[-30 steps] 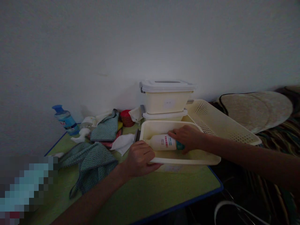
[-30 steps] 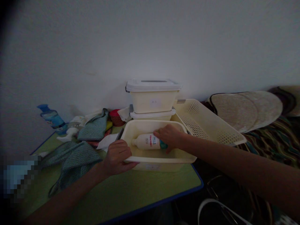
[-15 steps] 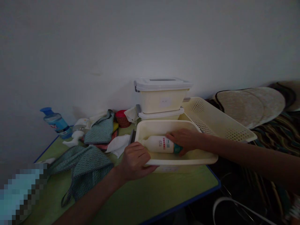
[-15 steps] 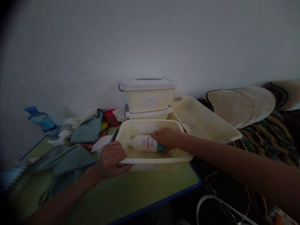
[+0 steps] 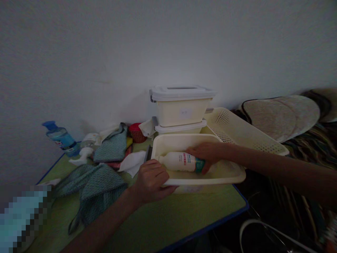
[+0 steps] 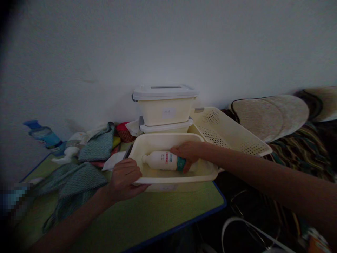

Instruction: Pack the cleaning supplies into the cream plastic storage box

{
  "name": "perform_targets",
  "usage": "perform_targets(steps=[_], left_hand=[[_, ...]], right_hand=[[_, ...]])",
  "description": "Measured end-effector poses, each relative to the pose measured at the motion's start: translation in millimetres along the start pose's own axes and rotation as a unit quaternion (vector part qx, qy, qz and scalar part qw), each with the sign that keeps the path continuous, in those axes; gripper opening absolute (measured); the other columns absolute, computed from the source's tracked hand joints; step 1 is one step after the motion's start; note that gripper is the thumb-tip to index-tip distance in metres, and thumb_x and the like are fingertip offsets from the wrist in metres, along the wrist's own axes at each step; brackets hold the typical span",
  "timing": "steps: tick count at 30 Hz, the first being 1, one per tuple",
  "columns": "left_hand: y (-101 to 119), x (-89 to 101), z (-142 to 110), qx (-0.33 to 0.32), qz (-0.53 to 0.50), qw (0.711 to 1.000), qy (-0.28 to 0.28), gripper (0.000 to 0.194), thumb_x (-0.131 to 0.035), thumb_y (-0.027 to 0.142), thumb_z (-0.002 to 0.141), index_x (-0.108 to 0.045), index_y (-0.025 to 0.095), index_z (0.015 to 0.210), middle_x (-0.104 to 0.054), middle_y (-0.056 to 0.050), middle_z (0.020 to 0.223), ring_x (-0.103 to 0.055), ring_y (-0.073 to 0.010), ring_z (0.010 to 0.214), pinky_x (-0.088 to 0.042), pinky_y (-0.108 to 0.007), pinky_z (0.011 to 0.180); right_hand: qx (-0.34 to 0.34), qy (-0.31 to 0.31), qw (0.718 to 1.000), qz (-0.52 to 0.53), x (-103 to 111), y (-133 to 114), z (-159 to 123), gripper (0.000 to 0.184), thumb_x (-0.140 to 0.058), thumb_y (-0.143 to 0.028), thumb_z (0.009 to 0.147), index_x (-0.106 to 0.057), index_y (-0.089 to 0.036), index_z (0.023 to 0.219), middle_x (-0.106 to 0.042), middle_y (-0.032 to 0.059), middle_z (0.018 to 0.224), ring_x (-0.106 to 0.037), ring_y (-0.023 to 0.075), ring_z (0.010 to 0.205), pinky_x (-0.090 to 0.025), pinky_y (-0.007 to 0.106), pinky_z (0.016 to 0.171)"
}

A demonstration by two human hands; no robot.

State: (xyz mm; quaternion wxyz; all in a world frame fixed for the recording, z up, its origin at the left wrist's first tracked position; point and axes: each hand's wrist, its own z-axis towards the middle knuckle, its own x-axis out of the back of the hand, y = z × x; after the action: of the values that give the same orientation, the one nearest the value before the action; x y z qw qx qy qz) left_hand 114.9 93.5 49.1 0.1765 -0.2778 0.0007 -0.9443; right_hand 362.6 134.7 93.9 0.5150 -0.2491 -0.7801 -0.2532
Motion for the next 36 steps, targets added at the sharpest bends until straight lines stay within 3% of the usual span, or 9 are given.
perform_targets(steps=[3,7,12,22,26,31,36], left_hand=[[0,0.2,-1,-0.004,0.000,1.000,0.001,0.037,-0.047,0.030,0.085,-0.042,0.018,0.050,-0.045,0.002,0.044,-0.038,-0.0108,0.045,-0.032,-0.027,0.051],[0,0.7,-1,-0.001,-0.006,1.000,-0.001,0.037,-0.046,0.030,0.086,-0.043,0.018,0.051,-0.046,0.002,0.045,-0.039,-0.0111,0.045,-0.031,-0.028,0.051],[0,0.7,0,0.001,-0.001,1.000,0.000,0.038,-0.046,0.031,0.086,-0.043,0.018,0.050,-0.045,0.002,0.044,-0.038,-0.0108,0.044,-0.031,-0.027,0.050],[4,2.0,3,-0.013,0.011,1.000,0.009,0.043,-0.040,0.031,0.089,-0.041,0.018,0.048,-0.044,0.002,0.042,-0.037,-0.0102,0.042,-0.029,-0.027,0.048],[2,1.2,3,-0.018,0.008,1.000,0.012,0.042,-0.042,0.030,0.088,-0.041,0.018,0.048,-0.044,0.002,0.042,-0.037,-0.0102,0.042,-0.028,-0.027,0.048],[-5,0.8,2,-0.008,-0.007,1.000,0.019,0.042,-0.043,0.031,0.087,-0.040,0.019,0.047,-0.042,0.002,0.041,-0.036,-0.0108,0.042,-0.027,-0.027,0.048],[-6,1.2,2,-0.001,-0.021,1.000,0.015,0.037,-0.047,0.028,0.084,-0.041,0.018,0.049,-0.043,0.002,0.042,-0.037,-0.0108,0.043,-0.029,-0.027,0.049]], right_hand=[[-0.010,-0.050,0.999,-0.007,1,2,2,0.093,-0.076,-0.044,0.059,-0.036,-0.004,0.133,-0.057,0.0226,0.120,-0.058,0.0322,0.103,-0.043,0.038,0.086],[-0.027,-0.047,0.999,-0.002,2,-2,2,0.099,-0.078,-0.048,0.054,-0.036,-0.005,0.133,-0.056,0.0226,0.120,-0.058,0.0340,0.102,-0.042,0.040,0.087],[-0.065,-0.034,0.997,-0.002,3,-12,3,0.085,-0.076,-0.047,0.052,-0.045,-0.009,0.121,-0.064,0.0159,0.101,-0.062,0.0321,0.086,-0.045,0.040,0.074],[-0.039,-0.051,0.998,0.010,7,-13,4,0.081,-0.078,-0.044,0.050,-0.046,-0.011,0.116,-0.063,0.0119,0.096,-0.060,0.0283,0.083,-0.042,0.035,0.070],[-0.012,-0.049,0.999,0.007,2,-12,5,0.080,-0.078,-0.041,0.050,-0.045,-0.010,0.116,-0.062,0.0129,0.098,-0.060,0.0278,0.085,-0.041,0.034,0.070],[-0.051,-0.030,0.998,0.017,-2,-15,5,0.072,-0.074,-0.039,0.055,-0.046,-0.011,0.115,-0.062,0.0135,0.102,-0.060,0.0276,0.089,-0.042,0.035,0.072],[-0.061,-0.034,0.997,0.038,0,-17,5,0.075,-0.076,-0.034,0.054,-0.045,-0.008,0.117,-0.061,0.0157,0.104,-0.059,0.0291,0.092,-0.043,0.035,0.074]])
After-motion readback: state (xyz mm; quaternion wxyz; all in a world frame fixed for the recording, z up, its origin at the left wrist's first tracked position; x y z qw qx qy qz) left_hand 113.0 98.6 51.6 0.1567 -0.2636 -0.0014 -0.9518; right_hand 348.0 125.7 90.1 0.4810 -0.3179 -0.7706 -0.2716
